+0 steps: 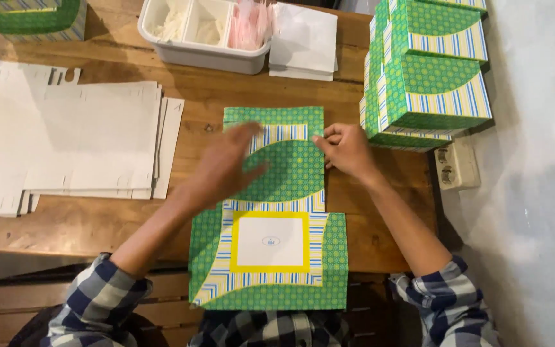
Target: Assembling decorative cardboard boxes by folding templates and applying adhesive patterned strips.
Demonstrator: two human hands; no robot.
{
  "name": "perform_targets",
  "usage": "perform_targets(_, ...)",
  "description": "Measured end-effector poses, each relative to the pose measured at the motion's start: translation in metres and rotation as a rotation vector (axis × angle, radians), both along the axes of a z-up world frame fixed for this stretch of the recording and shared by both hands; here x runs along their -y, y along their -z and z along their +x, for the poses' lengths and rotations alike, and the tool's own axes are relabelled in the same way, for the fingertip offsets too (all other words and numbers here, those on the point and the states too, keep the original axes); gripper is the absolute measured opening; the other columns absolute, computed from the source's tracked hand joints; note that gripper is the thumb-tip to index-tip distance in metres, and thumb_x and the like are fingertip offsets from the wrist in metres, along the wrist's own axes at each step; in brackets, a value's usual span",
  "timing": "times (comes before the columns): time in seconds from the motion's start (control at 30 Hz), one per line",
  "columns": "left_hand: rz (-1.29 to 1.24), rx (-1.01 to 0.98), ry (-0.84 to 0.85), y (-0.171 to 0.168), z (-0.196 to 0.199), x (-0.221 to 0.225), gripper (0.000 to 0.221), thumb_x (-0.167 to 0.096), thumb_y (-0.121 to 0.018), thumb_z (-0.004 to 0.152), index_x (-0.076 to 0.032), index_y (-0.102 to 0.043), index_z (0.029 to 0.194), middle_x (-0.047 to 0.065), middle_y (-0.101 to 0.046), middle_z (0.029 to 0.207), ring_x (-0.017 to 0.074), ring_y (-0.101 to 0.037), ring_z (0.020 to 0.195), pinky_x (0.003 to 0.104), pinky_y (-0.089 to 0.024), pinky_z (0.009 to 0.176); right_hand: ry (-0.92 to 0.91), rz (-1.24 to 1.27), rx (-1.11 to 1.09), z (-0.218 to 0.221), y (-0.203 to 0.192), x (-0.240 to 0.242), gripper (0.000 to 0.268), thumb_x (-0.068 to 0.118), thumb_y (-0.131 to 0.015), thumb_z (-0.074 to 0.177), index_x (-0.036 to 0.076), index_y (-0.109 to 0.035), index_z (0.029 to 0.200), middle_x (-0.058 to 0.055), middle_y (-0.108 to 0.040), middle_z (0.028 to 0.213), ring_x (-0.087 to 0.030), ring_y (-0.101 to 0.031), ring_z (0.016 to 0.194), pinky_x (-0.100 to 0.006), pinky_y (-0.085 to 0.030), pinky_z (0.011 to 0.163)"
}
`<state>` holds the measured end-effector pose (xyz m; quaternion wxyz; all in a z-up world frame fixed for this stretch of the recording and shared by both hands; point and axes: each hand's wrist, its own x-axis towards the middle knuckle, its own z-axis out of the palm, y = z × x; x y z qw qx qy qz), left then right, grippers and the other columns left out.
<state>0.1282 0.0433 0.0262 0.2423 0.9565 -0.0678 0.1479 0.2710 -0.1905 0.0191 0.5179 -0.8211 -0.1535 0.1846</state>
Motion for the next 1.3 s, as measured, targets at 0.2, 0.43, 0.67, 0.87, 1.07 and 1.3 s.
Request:
perform_targets(0.2, 0.128, -0.218, 0.238, 0.019, 0.034, 0.028, 0.092, -0.074, -0.04, 0.097, -0.007, -0.029, 0.159, 0.027, -0.029, 0.162, 0.0416, -0.021, 0.154, 0.057, -0.01, 0.124, -0.032, -0.036, -0.026, 0.009, 0.004, -0.013, 0.027, 0.014, -0.07, 0.091, -0.01, -0.063, 0.101, -0.016, -0.071, 0.071, -0.019, -0.062, 0.04, -0.028, -0.056, 0.035)
perform_targets(0.43, 0.185, -0.202, 0.296, 0.018, 0.046, 0.02, 0.082, -0.074, -0.035, 0.096, -0.017, -0.038, 0.156, 0.022, -0.029, 0.164, 0.0373, -0.021, 0.154, 0.052, -0.007, 0.125, -0.072, -0.056, -0.013, 0.0, -0.003, -0.002, 0.025, 0.01, -0.066, 0.093, -0.013, -0.063, 0.103, -0.02, -0.07, 0.068, -0.021, -0.066, 0.043, -0.028, -0.053, 0.035)
perform_targets(0.67, 0.207, -0.199, 0.274, 0.023, 0.041, 0.02, 0.076, -0.071, -0.038, 0.096, -0.024, -0.037, 0.157, 0.023, -0.027, 0.164, 0.0376, -0.019, 0.155, 0.054, -0.008, 0.124, -0.113, -0.122, 0.154, 0.001, 0.009, 0.001, 0.018, 0.01, -0.069, 0.092, -0.006, -0.067, 0.1, -0.015, -0.07, 0.065, -0.017, -0.065, 0.044, -0.025, -0.049, 0.04)
perform_targets(0.87, 0.216, -0.161, 0.242, 0.028, 0.038, 0.022, 0.076, -0.07, -0.036, 0.096, -0.029, -0.034, 0.16, 0.021, -0.029, 0.164, 0.0355, -0.018, 0.156, 0.054, -0.008, 0.124, -0.083, -0.104, 0.221, -0.009, 0.008, -0.002, 0.017, 0.013, -0.07, 0.092, -0.003, -0.068, 0.098, -0.012, -0.069, 0.063, -0.015, -0.062, 0.042, -0.025, -0.047, 0.04)
perform_targets(1.07, 0.237, -0.138, 0.222, 0.034, 0.039, 0.023, 0.076, -0.071, -0.035, 0.096, -0.031, -0.033, 0.16, 0.018, -0.029, 0.165, 0.0337, -0.019, 0.156, 0.054, -0.008, 0.125, -0.042, -0.038, 0.32, -0.023, 0.009, -0.01, 0.019, 0.009, -0.069, 0.092, -0.005, -0.067, 0.105, -0.014, -0.066, 0.061, -0.016, -0.058, 0.041, -0.026, -0.045, 0.04)
perform_targets(1.3, 0.25, -0.13, 0.203, 0.034, 0.038, 0.024, 0.077, -0.071, -0.034, 0.094, -0.026, -0.04, 0.156, 0.018, -0.029, 0.166, 0.0325, -0.02, 0.156, 0.053, -0.008, 0.125, -0.078, 0.002, 0.307, -0.023, -0.001, -0.008, 0.028, 0.008, -0.051, 0.1, -0.004, -0.073, 0.114, -0.02, -0.067, 0.07, -0.018, -0.058, 0.056, -0.035, -0.048, 0.045)
